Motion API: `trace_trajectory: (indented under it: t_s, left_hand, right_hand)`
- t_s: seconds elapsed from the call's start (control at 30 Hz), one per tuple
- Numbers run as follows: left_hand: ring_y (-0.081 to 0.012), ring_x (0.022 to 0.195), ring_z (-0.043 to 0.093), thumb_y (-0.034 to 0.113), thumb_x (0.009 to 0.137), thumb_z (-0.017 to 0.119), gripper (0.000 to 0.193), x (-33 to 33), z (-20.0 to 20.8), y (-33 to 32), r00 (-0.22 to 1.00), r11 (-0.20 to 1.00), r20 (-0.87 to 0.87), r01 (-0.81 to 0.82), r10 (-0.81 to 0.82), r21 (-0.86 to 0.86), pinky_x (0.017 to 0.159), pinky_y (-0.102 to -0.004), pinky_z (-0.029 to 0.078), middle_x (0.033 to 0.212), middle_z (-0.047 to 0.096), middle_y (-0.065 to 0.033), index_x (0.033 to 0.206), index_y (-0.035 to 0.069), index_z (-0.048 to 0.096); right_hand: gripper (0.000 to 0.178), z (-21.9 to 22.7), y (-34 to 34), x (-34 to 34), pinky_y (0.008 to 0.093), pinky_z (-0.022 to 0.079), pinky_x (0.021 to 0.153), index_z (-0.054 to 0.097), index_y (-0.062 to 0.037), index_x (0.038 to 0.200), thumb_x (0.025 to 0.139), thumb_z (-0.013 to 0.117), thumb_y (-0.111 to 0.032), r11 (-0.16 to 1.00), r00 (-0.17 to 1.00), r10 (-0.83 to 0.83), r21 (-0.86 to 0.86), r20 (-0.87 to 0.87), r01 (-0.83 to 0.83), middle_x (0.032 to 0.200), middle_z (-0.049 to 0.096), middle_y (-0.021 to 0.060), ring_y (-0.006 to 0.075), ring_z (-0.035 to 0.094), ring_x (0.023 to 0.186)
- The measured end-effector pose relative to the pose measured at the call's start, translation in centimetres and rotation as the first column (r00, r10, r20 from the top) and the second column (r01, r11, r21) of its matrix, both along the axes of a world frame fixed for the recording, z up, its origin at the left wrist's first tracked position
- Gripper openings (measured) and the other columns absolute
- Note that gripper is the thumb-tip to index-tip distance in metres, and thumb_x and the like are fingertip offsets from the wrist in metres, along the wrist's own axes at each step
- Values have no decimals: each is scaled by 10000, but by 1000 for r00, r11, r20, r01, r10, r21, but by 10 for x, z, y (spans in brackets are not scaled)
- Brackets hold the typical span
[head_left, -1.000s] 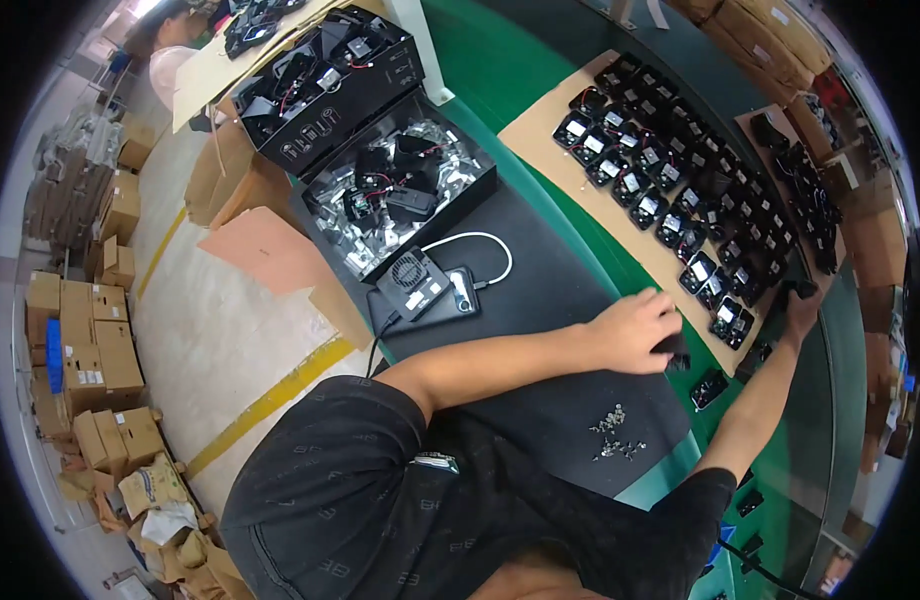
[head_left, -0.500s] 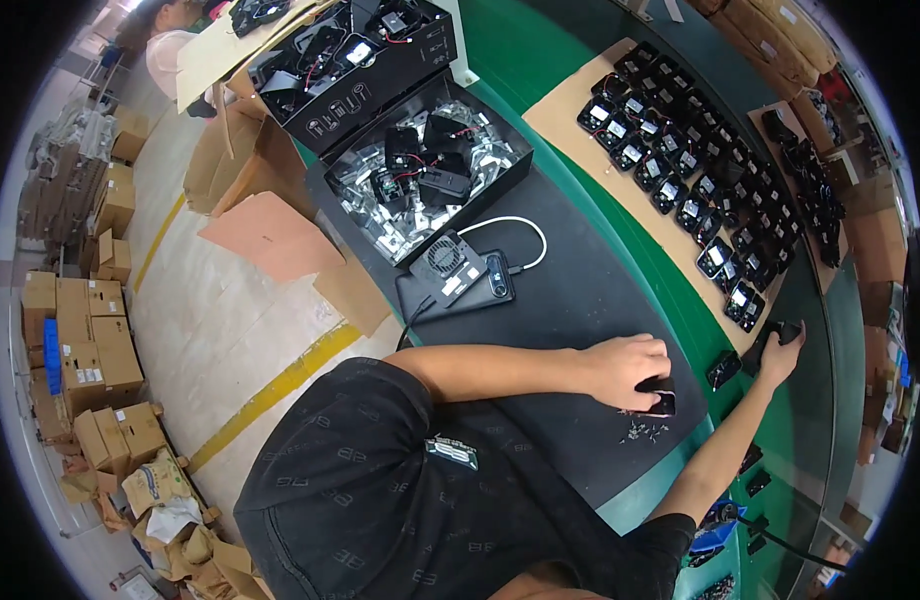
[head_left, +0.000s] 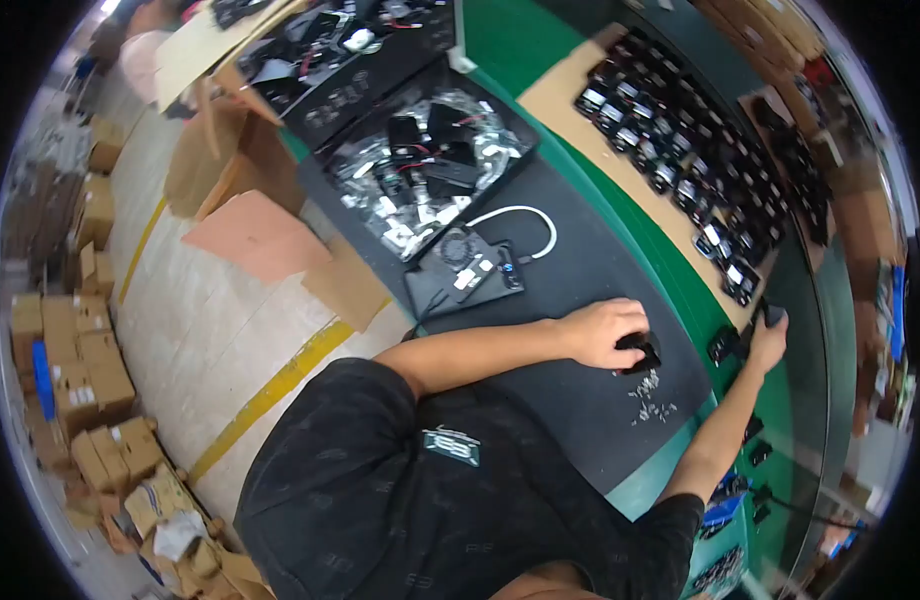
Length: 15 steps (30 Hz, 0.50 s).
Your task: Manually assemble electronic components on a production line using an electric screwdriver.
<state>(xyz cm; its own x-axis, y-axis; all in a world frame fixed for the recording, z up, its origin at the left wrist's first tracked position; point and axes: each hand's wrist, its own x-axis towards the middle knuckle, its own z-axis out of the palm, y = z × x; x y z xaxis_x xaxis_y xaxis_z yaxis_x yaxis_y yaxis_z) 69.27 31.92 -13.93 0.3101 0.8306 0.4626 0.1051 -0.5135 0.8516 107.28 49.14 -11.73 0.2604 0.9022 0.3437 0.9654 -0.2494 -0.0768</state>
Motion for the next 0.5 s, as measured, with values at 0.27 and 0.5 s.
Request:
trace_trajectory:
  t_s: [0.27, 0.5]
  left_hand:
    - [-336, 870, 578, 152, 732, 708, 269, -16, 2, 6, 998, 995, -70, -9, 2, -100, 773, -391, 485, 941, 580, -153, 903, -6, 572]
    - [-325, 811, 584, 103, 729, 689, 241, -5, -1, 12, 997, 996, -36, 59, -61, -72, 726, -368, 489, 924, 574, -149, 896, -19, 564]
  right_hand:
    - [573, 11, -20, -35, 474, 521, 783, 562, -219, 1260, 715, 710, -316, 1000, 995, -3, -21, -97, 1, 984, 678, 197, 395, 649, 899]
    - [498, 53, -109, -63, 435, 530, 751, 597, -211, 1184, 698, 708, -199, 999, 998, 28, -42, -48, -30, 928, 682, 165, 357, 655, 856]
